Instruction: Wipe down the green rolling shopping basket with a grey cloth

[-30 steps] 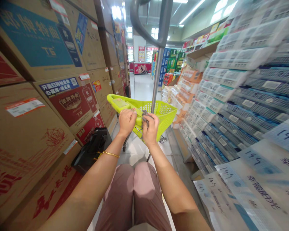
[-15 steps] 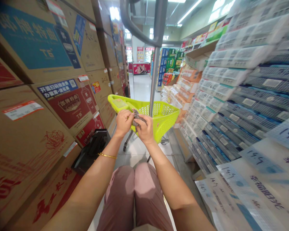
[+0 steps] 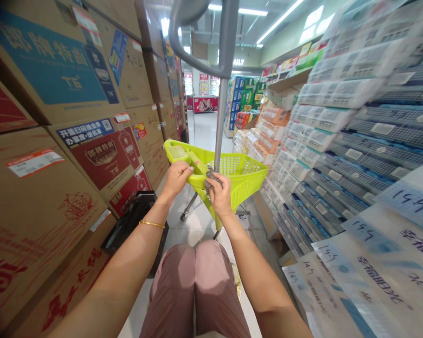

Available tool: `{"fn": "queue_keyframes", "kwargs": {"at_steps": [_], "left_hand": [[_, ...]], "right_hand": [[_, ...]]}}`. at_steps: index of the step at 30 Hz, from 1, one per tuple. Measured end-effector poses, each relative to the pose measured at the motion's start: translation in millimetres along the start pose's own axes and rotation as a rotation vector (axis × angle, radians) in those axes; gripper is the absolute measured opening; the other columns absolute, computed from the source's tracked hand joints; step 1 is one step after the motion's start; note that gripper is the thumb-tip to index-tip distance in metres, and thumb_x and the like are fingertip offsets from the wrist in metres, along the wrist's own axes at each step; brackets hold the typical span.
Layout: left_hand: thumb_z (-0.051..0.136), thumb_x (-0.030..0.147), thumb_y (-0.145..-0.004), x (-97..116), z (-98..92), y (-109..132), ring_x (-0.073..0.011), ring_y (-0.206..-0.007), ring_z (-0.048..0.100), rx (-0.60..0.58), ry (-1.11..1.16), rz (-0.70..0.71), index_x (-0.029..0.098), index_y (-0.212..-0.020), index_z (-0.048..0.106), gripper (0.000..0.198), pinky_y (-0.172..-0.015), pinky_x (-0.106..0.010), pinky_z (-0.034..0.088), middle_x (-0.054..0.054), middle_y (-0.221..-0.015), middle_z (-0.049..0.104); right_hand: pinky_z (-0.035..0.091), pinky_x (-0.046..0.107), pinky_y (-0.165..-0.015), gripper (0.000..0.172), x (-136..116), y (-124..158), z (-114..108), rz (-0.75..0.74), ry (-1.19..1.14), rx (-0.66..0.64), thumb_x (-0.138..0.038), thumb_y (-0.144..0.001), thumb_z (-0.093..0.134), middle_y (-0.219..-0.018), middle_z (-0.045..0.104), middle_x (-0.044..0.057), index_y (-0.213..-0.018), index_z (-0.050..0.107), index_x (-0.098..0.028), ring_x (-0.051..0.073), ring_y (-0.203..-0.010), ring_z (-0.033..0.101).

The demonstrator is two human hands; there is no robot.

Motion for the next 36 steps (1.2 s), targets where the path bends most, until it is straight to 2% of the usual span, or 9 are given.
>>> {"fn": "queue_keyframes", "kwargs": {"at_steps": [6,9,11,14,16,20,28,32,36], "left_hand": [[0.040,0.025,-0.084,-3,-5.3,-4,-0.0139,-0.061,0.050,-0.088,-0.028,0.030,0.021,-0.049,0.038,0.035,-0.071,-0.029,0.045,0.001,-0.056,0.050],[0.038,0.023,-0.087,14,-12.2,-2,-0.0152,-0.065,0.053,-0.082,-0.213,0.058,0.020,-0.054,0.048,0.035,-0.092,-0.037,0.041,-0.001,-0.061,0.057],[0.039,0.024,-0.089,31,-15.9,0,-0.0174,-0.071,0.056,-0.042,-0.333,0.075,0.019,-0.062,0.056,0.033,-0.095,-0.039,0.039,-0.004,-0.068,0.062],[0.038,0.020,-0.089,50,0.1,4,-0.0201,-0.074,0.058,-0.115,-0.409,0.074,0.016,-0.069,0.062,0.032,-0.081,-0.036,0.043,-0.009,-0.071,0.064],[0.037,0.020,-0.090,48,7.8,6,-0.0209,-0.070,0.058,-0.113,-0.415,-0.001,0.015,-0.070,0.062,0.033,-0.073,-0.036,0.042,-0.010,-0.071,0.064],[0.040,0.024,-0.091,46,17.6,11,-0.0231,-0.074,0.057,-0.051,-0.415,0.024,0.016,-0.067,0.061,0.032,-0.073,-0.038,0.038,-0.011,-0.069,0.063],[0.042,0.025,-0.091,42,18.1,10,-0.0198,-0.069,0.054,0.019,-0.413,0.094,0.018,-0.060,0.056,0.035,-0.068,-0.035,0.034,-0.006,-0.062,0.058],[0.044,0.024,-0.090,43,15.6,9,-0.0187,-0.067,0.052,0.028,-0.377,0.098,0.019,-0.056,0.054,0.036,-0.067,-0.034,0.032,-0.005,-0.059,0.056],[0.046,0.024,-0.089,44,12.9,8,-0.0177,-0.066,0.052,0.029,-0.360,0.103,0.019,-0.054,0.053,0.036,-0.066,-0.033,0.032,-0.004,-0.058,0.055]], "right_hand": [[0.046,0.043,-0.093,0.026,-9,-7,6,0.002,-0.048,-0.112,-0.020,-0.085,0.050,-0.114,0.052,0.008,-0.111,0.056,-0.024,0.020,-0.108,0.051],[0.046,0.044,-0.093,0.031,-16,-14,4,0.001,-0.076,-0.103,-0.021,-0.086,0.049,-0.114,0.053,0.009,-0.117,0.052,-0.023,0.020,-0.109,0.051],[0.045,0.044,-0.094,0.035,-23,-19,4,0.002,-0.095,-0.076,-0.021,-0.086,0.049,-0.114,0.053,0.010,-0.120,0.049,-0.023,0.020,-0.109,0.051],[0.044,0.045,-0.095,0.038,-31,-23,5,-0.003,-0.081,-0.008,-0.022,-0.084,0.048,-0.114,0.052,0.010,-0.122,0.046,-0.023,0.021,-0.109,0.051],[0.044,0.046,-0.094,0.037,-32,-20,7,-0.021,-0.028,0.031,-0.021,-0.084,0.048,-0.114,0.051,0.010,-0.121,0.046,-0.024,0.022,-0.109,0.051],[0.046,0.046,-0.091,0.033,-23,-7,14,-0.091,0.067,0.034,-0.020,-0.083,0.048,-0.111,0.050,0.009,-0.115,0.046,-0.025,0.022,-0.107,0.052],[0.046,0.044,-0.090,0.026,-5,4,12,-0.208,0.037,0.003,-0.018,-0.079,0.055,-0.107,0.051,0.006,-0.103,0.050,-0.025,0.020,-0.108,0.051],[0.046,0.045,-0.091,0.023,-2,11,10,-0.185,0.084,-0.021,-0.017,-0.078,0.055,-0.105,0.051,0.005,-0.100,0.051,-0.025,0.020,-0.108,0.050],[0.046,0.045,-0.088,0.024,4,27,-5,-0.147,0.176,0.005,-0.015,-0.078,0.055,-0.104,0.049,0.006,-0.099,0.051,-0.024,0.021,-0.105,0.049]]}}
Point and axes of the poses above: each hand's wrist, its own y-axis away from the middle knuckle, its own z-axis out of the palm, x = y × z, the point moved 10 cm from there along -y, towards the middle knuckle
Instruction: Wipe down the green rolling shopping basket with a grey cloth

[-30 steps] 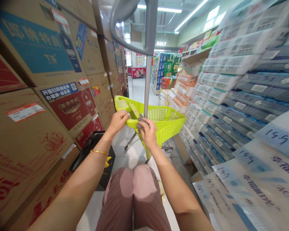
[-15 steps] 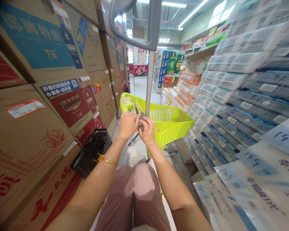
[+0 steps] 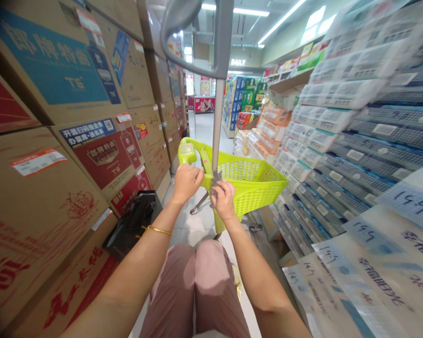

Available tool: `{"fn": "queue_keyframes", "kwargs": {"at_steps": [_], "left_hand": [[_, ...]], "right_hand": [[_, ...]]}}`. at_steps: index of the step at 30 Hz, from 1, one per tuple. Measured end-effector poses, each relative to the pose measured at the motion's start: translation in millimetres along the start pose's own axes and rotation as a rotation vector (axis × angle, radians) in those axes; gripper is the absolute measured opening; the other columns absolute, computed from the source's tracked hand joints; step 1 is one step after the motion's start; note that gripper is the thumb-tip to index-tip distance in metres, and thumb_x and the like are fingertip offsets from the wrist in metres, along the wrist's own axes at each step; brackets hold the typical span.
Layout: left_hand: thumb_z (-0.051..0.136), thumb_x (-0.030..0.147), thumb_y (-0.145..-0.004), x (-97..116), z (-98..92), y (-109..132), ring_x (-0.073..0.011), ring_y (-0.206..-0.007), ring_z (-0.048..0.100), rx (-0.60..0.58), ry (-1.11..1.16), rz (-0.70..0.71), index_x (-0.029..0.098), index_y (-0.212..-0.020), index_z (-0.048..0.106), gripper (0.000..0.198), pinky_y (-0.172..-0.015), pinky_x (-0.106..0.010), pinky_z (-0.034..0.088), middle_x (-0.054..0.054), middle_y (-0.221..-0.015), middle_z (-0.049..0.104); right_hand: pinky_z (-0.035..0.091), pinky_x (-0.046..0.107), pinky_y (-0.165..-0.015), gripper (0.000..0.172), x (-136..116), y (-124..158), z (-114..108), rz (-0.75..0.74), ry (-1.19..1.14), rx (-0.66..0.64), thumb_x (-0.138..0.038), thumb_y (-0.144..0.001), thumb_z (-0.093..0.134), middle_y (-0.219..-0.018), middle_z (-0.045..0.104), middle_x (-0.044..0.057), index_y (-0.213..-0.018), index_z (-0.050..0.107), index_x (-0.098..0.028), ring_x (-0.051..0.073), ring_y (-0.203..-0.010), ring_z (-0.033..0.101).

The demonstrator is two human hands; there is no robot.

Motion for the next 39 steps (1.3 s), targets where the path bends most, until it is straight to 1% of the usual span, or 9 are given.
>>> {"fn": "queue_keyframes", "kwargs": {"at_steps": [4,10,14,18,23,29,32,36,39], "left_hand": [[0.045,0.023,-0.089,-2,0.6,0,-0.0170,-0.066,0.051,-0.010,-0.009,-0.017,0.019,-0.054,0.054,0.036,-0.068,-0.032,0.032,-0.003,-0.058,0.055],[0.039,0.028,-0.093,-2,6.0,1,-0.0175,-0.070,0.053,-0.061,-0.016,-0.017,0.018,-0.061,0.057,0.038,-0.073,-0.032,0.034,-0.005,-0.064,0.059],[0.036,0.028,-0.094,-5,5.5,1,-0.0167,-0.071,0.054,-0.087,0.010,-0.035,0.017,-0.062,0.059,0.041,-0.074,-0.031,0.035,-0.004,-0.065,0.060],[0.034,0.033,-0.095,-7,1.6,1,-0.0171,-0.075,0.056,-0.110,0.056,-0.062,0.018,-0.071,0.065,0.042,-0.075,-0.031,0.036,-0.005,-0.072,0.064],[0.022,0.052,-0.094,2,0.2,2,-0.0209,-0.085,0.059,-0.195,0.162,-0.018,0.022,-0.113,0.062,0.053,-0.083,-0.036,0.037,-0.006,-0.089,0.069],[0.010,0.049,-0.094,6,-3.6,1,-0.0225,-0.095,0.060,-0.258,0.200,0.007,0.014,-0.144,0.024,0.062,-0.090,-0.039,0.038,-0.011,-0.100,0.067],[0.028,0.050,-0.093,10,-0.2,1,-0.0248,-0.097,0.059,-0.281,0.082,0.037,0.015,-0.139,0.033,0.058,-0.091,-0.040,0.039,-0.012,-0.105,0.066],[0.034,0.045,-0.093,2,-0.1,3,-0.0247,-0.096,0.059,-0.193,0.020,-0.080,0.014,-0.126,0.049,0.048,-0.088,-0.038,0.042,-0.013,-0.103,0.066],[0.037,0.046,-0.092,-1,-0.8,4,-0.0242,-0.094,0.060,-0.123,0.031,-0.113,0.015,-0.121,0.051,0.045,-0.085,-0.038,0.044,-0.012,-0.098,0.067]], "right_hand": [[0.045,0.045,-0.087,0.026,0,0,-7,0.048,0.018,-0.006,-0.014,-0.078,0.054,-0.105,0.049,0.007,-0.102,0.052,-0.023,0.022,-0.103,0.048],[0.042,0.045,-0.092,0.026,-18,-34,18,0.020,-0.111,-0.036,-0.017,-0.080,0.053,-0.109,0.050,0.006,-0.104,0.051,-0.025,0.020,-0.106,0.047],[0.045,0.043,-0.089,0.021,-13,-23,14,0.035,-0.071,-0.015,-0.015,-0.079,0.053,-0.105,0.048,0.006,-0.098,0.050,-0.024,0.020,-0.103,0.048],[0.045,0.044,-0.089,0.019,7,-13,-4,0.237,-0.078,-0.012,-0.017,-0.082,0.048,-0.105,0.048,0.008,-0.101,0.050,-0.022,0.020,-0.103,0.048],[0.040,0.044,-0.099,0.025,-2,-50,-13,0.367,-0.230,0.073,-0.030,-0.089,0.045,-0.113,0.047,0.010,-0.112,0.049,-0.021,0.019,-0.111,0.047],[0.028,0.048,-0.109,0.061,-24,-61,26,0.438,-0.531,-0.080,-0.060,-0.089,0.021,-0.133,0.043,0.010,-0.132,0.041,-0.022,0.022,-0.128,0.037],[0.035,0.047,-0.105,0.064,-7,-46,33,0.695,-0.768,0.009,-0.063,-0.088,0.019,-0.130,0.048,0.012,-0.132,0.039,-0.020,0.022,-0.122,0.046],[0.046,0.042,-0.091,0.047,17,-49,-1,0.945,-0.675,0.227,-0.054,-0.084,0.045,-0.116,0.050,0.012,-0.115,0.046,-0.019,0.020,-0.106,0.055],[0.040,0.044,-0.098,0.024,6,-97,-71,0.648,-0.273,0.420,-0.042,-0.076,0.063,-0.108,0.046,0.007,-0.081,0.053,-0.020,0.021,-0.112,0.047]]}}
Point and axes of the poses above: each hand's wrist, its own y-axis away from the middle knuckle, its own z-axis out of the palm, x = y × z, the point moved 10 cm from there along -y, towards the middle knuckle
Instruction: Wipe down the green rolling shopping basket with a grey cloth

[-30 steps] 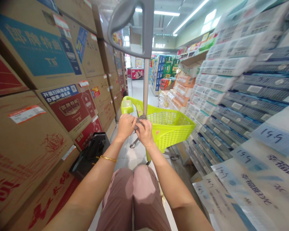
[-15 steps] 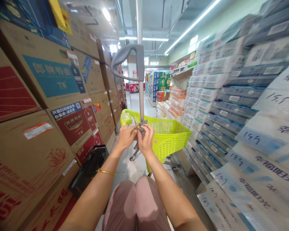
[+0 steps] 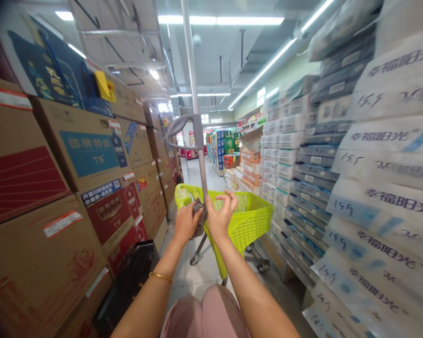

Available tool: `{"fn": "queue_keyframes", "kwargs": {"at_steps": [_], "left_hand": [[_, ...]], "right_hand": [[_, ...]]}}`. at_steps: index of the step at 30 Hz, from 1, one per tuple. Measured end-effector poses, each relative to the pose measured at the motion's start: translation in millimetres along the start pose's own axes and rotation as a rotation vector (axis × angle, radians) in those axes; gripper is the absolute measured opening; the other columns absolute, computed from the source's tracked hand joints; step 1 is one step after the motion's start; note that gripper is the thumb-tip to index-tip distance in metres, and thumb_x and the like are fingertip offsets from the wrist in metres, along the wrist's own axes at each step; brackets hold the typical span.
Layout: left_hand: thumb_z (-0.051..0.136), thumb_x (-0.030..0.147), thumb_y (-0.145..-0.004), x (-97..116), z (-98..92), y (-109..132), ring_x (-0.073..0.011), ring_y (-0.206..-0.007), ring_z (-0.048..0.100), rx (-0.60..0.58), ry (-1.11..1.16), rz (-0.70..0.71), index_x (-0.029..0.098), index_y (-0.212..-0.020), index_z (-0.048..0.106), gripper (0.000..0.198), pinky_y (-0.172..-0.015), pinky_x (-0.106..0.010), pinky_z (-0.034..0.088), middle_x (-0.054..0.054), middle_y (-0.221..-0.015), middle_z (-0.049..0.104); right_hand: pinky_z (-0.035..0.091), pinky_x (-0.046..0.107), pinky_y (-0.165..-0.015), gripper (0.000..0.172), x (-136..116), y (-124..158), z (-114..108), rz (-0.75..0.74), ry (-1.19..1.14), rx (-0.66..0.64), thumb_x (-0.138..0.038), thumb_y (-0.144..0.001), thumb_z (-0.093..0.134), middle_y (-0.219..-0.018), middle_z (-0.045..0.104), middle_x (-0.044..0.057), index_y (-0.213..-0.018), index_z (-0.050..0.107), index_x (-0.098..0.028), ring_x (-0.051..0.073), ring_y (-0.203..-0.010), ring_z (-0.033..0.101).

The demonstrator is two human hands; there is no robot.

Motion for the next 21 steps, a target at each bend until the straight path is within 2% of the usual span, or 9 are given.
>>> {"fn": "queue_keyframes", "kwargs": {"at_steps": [3,5,7,10,13,15,17,19,21], "left_hand": [[0.037,0.046,-0.092,-1,-0.7,0,-0.0239,-0.093,0.060,0.030,0.016,-0.004,0.016,-0.121,0.051,0.043,-0.084,-0.038,0.045,-0.011,-0.097,0.067],[0.037,0.046,-0.092,-2,-2.9,0,-0.0238,-0.092,0.061,0.043,0.018,-0.014,0.016,-0.120,0.052,0.043,-0.084,-0.038,0.045,-0.010,-0.095,0.067],[0.037,0.046,-0.092,-2,-5.3,0,-0.0240,-0.092,0.061,0.044,0.020,-0.030,0.016,-0.119,0.052,0.043,-0.085,-0.038,0.045,-0.010,-0.094,0.067],[0.037,0.045,-0.092,0,-7.7,0,-0.0250,-0.094,0.061,0.023,0.033,-0.044,0.015,-0.119,0.052,0.044,-0.086,-0.040,0.045,-0.011,-0.097,0.067],[0.037,0.045,-0.092,0,-9.2,0,-0.0253,-0.098,0.061,0.003,0.075,-0.056,0.014,-0.119,0.053,0.044,-0.089,-0.041,0.045,-0.012,-0.104,0.066],[0.037,0.046,-0.091,-3,-8.2,-1,-0.0259,-0.100,0.060,-0.015,0.109,-0.073,0.014,-0.119,0.053,0.044,-0.090,-0.042,0.045,-0.013,-0.107,0.066],[0.036,0.043,-0.092,-6,-5.7,-3,-0.0261,-0.102,0.061,-0.034,0.144,-0.091,0.015,-0.120,0.052,0.043,-0.092,-0.043,0.044,-0.014,-0.108,0.066],[0.033,0.036,-0.093,-9,-2.4,-4,-0.0255,-0.105,0.060,-0.062,0.177,-0.098,0.014,-0.121,0.053,0.041,-0.095,-0.044,0.043,-0.014,-0.111,0.066],[0.029,0.030,-0.093,-12,0.6,-6,-0.0244,-0.110,0.058,-0.100,0.212,-0.107,0.015,-0.122,0.053,0.041,-0.100,-0.045,0.040,-0.013,-0.118,0.063]], "right_hand": [[0.036,0.046,-0.102,0.018,-70,-26,-24,-0.483,0.114,0.181,-0.027,-0.075,0.066,-0.106,0.042,0.004,-0.067,0.053,-0.019,0.022,-0.116,0.044],[0.035,0.047,-0.103,0.016,-98,-33,-28,-0.697,0.158,0.250,-0.024,-0.073,0.068,-0.110,0.040,0.004,-0.066,0.054,-0.020,0.024,-0.122,0.039],[0.035,0.049,-0.103,0.014,-107,-40,-24,-0.772,0.194,0.254,-0.024,-0.074,0.067,-0.115,0.039,0.004,-0.066,0.056,-0.020,0.026,-0.125,0.036],[0.037,0.049,-0.101,0.015,-90,-45,-12,-0.698,0.196,0.167,-0.028,-0.076,0.065,-0.120,0.038,0.006,-0.067,0.057,-0.019,0.026,-0.125,0.037],[0.041,0.047,-0.097,0.015,-55,-33,4,-0.562,0.176,-0.010,-0.033,-0.078,0.063,-0.121,0.040,0.007,-0.071,0.059,-0.020,0.025,-0.118,0.043],[0.045,0.045,-0.092,0.018,-28,-15,20,-0.473,0.179,-0.203,-0.038,-0.079,0.062,-0.119,0.044,0.009,-0.086,0.062,-0.022,0.025,-0.112,0.047],[0.047,0.046,-0.091,0.036,-7,16,44,-0.467,0.184,-0.504,-0.042,-0.078,0.063,-0.121,0.045,0.011,-0.109,0.059,-0.025,0.025,-0.110,0.049],[0.047,0.046,-0.093,0.054,8,51,63,-0.511,0.168,-0.785,-0.041,-0.075,0.066,-0.123,0.047,0.010,-0.125,0.050,-0.030,0.026,-0.111,0.050],[0.047,0.047,-0.095,0.069,18,69,69,-0.509,0.133,-0.875,-0.036,-0.075,0.067,-0.127,0.044,0.011,-0.137,0.037,-0.032,0.027,-0.115,0.049]]}}
Point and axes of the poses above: each hand's wrist, its own y-axis away from the middle knuckle, its own z-axis out of the palm, x = y × z, the point moved 10 cm from there along -y, towards the middle knuckle
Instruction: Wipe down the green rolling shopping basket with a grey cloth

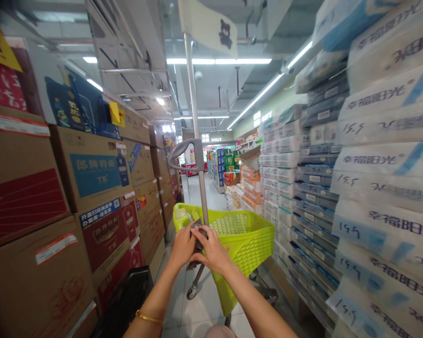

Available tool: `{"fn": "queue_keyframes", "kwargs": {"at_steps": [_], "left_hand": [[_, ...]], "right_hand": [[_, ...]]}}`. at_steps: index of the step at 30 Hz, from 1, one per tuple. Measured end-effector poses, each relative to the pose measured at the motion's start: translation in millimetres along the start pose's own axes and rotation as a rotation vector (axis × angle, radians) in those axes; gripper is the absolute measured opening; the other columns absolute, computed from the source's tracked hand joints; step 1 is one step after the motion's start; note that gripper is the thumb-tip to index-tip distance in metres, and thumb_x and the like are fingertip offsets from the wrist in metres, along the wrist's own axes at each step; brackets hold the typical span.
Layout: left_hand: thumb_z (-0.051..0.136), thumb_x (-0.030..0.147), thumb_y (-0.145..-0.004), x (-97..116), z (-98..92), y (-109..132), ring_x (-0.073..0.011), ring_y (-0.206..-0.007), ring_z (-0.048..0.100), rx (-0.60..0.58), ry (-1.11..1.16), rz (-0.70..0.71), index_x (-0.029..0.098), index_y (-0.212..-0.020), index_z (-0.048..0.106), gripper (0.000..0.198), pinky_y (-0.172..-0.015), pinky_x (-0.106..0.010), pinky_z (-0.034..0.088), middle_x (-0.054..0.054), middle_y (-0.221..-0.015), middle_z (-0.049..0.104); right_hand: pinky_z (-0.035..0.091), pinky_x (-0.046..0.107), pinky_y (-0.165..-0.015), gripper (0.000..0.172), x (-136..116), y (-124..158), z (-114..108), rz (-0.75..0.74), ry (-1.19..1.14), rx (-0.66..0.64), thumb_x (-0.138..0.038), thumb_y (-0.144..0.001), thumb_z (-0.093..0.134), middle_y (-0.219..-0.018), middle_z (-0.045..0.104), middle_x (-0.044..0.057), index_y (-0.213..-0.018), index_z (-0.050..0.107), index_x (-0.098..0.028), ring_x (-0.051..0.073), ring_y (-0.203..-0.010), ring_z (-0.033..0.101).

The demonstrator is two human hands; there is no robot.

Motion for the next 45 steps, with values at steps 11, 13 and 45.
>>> {"fn": "queue_keyframes", "kwargs": {"at_steps": [11,13,45], "left_hand": [[0.023,0.046,-0.095,18,-39.3,-39,-0.0251,-0.118,0.054,0.074,0.130,-0.003,0.014,-0.116,0.059,0.053,-0.102,-0.044,0.040,-0.015,-0.121,0.061],[0.030,0.044,-0.094,30,-52.8,-55,-0.0246,-0.113,0.057,0.194,0.193,0.029,0.013,-0.112,0.060,0.048,-0.099,-0.042,0.042,-0.015,-0.116,0.064],[0.048,0.037,-0.088,27,-59.3,-90,-0.0175,-0.100,0.062,0.512,0.534,0.042,0.014,-0.106,0.067,0.034,-0.094,-0.034,0.046,-0.010,-0.106,0.068]], "right_hand": [[0.045,0.043,-0.096,0.060,25,-22,-62,0.190,-0.151,0.355,-0.012,-0.069,0.053,-0.112,0.049,0.007,-0.127,0.047,-0.026,0.022,-0.108,0.050],[0.042,0.046,-0.098,0.054,26,-41,-91,0.212,-0.121,0.491,-0.016,-0.072,0.051,-0.114,0.049,0.008,-0.125,0.048,-0.025,0.023,-0.110,0.048],[0.045,0.037,-0.085,0.031,81,-33,0,0.474,-0.477,0.341,-0.047,-0.082,0.051,-0.092,0.061,0.005,-0.094,0.059,-0.019,0.019,-0.090,0.055]]}}
Point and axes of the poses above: each hand's wrist, its own y-axis away from the middle knuckle, its own z-axis out of the palm, x = y × z, the point moved 10 cm from there along -y, towards the middle knuckle
